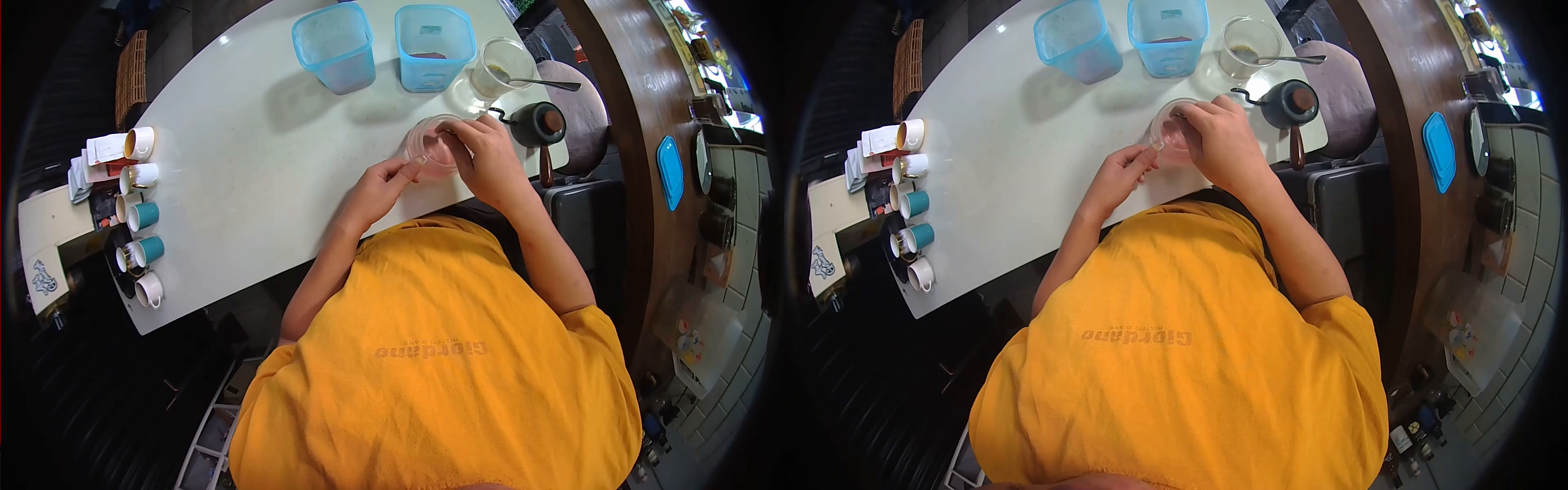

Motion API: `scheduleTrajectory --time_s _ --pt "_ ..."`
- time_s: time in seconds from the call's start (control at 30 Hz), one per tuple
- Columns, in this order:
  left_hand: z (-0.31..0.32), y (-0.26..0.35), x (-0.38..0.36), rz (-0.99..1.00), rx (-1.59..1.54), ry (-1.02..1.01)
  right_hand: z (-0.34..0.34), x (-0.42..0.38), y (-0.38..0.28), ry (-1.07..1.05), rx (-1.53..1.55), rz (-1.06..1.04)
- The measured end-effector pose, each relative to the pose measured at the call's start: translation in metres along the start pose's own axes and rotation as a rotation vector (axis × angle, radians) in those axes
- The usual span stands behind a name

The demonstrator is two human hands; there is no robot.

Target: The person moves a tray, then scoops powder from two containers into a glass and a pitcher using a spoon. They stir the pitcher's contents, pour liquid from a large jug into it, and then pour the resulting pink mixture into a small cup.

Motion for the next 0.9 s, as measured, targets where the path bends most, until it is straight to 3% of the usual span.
scheduleTrajectory --time_s 0.2,0.33,0.4,0.5,0.7,0.83,0.9 --pt "0.0 0.001 -0.001 0.008 0.0 0.011 -0.009 0.001 -0.011 0.006 -0.261 -0.057" --pt "0.0 0.002 -0.001 0.002 0.011 0.0 -0.005 -0.001 -0.013 -0.085 -0.257 -0.05" --pt "0.001 0.001 -0.001 0.003 0.013 0.0 0.002 -0.004 -0.005 -0.067 -0.034 -0.001" --pt "0.001 0.001 0.0 0.022 -0.001 0.003 0.003 -0.004 0.001 0.016 0.059 0.054" --pt "0.0 0.0 0.001 0.013 -0.002 -0.001 -0.008 -0.003 -0.01 0.0 -0.263 -0.035" --pt "0.001 0.0 0.0 -0.009 0.007 -0.016 -0.008 -0.006 -0.013 -0.067 -0.279 -0.024" --pt "0.0 -0.002 0.002 -0.021 0.004 -0.019 -0.004 -0.008 -0.006 -0.065 -0.092 0.033"
Point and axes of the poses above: each hand's wrist, its own x-axis towards the middle knuckle, its own z-axis out of the palm, y = z × x, the point moved 7 cm from there along x, towards the middle knuckle, and after that the axes turned 15 degrees about -z, right-handed, at the moved point
